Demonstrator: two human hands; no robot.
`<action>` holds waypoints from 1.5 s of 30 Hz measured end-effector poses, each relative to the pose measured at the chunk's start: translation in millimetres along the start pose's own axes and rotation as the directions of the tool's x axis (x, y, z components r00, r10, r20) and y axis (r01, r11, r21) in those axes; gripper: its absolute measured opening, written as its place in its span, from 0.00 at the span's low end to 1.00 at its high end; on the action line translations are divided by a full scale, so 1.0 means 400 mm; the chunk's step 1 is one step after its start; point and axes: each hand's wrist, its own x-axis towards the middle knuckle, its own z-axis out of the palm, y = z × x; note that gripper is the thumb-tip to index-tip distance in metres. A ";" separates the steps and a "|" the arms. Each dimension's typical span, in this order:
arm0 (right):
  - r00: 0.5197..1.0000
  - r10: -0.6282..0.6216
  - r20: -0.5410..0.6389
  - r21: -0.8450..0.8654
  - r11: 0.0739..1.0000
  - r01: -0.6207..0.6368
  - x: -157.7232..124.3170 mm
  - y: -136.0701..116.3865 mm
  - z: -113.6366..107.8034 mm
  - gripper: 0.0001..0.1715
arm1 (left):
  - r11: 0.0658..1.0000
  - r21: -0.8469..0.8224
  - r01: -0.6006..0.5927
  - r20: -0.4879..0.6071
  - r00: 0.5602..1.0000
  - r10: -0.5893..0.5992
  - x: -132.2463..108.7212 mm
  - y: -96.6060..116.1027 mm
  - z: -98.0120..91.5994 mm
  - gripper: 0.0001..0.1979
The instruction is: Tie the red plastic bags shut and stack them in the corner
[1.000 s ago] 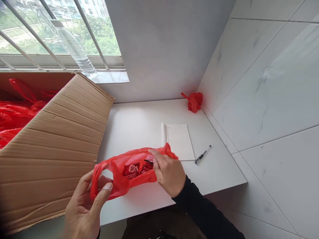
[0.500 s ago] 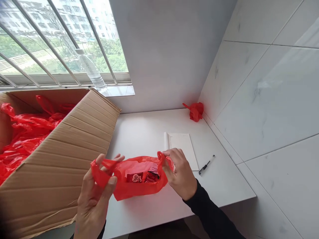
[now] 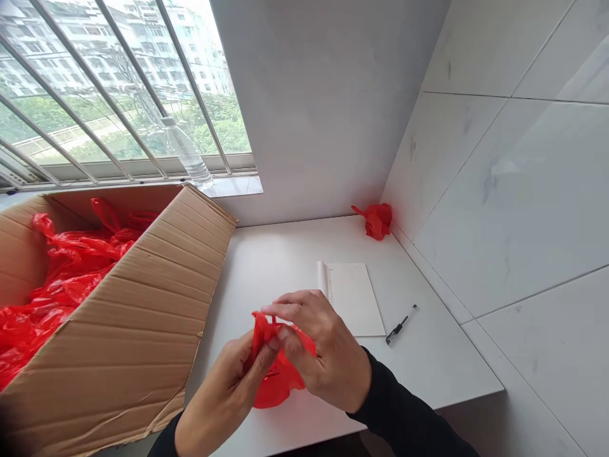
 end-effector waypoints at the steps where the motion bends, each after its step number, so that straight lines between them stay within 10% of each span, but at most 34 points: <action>1: 1.000 0.024 0.016 0.013 1.000 -0.024 0.002 0.005 -0.002 0.20 | 0.999 -0.042 0.005 0.010 1.000 -0.004 0.002 0.000 -0.004 0.13; 8: 0.971 0.218 0.099 0.195 0.953 -0.234 0.008 0.035 0.006 0.04 | 0.977 -0.177 0.119 0.076 0.991 -0.107 0.018 -0.002 -0.021 0.15; 19: 0.955 0.283 0.090 0.378 0.877 -0.296 0.010 0.050 0.024 0.25 | 0.987 -0.156 0.041 -0.001 0.999 -0.041 0.026 -0.035 -0.012 0.19; 27: 0.959 0.272 0.082 0.408 0.868 -0.281 0.025 0.048 0.025 0.05 | 0.952 -0.272 0.140 0.204 0.975 -0.086 0.029 -0.023 -0.045 0.17; 39: 0.938 0.345 0.024 0.411 0.852 -0.323 0.009 0.032 0.027 0.10 | 0.817 -0.553 0.165 0.053 0.985 -0.163 0.037 -0.051 -0.033 0.24; 45: 0.942 0.330 0.068 0.392 0.859 -0.329 -0.006 0.018 0.029 0.07 | 0.662 -0.741 0.112 -0.039 0.977 -0.209 0.029 -0.038 -0.039 0.09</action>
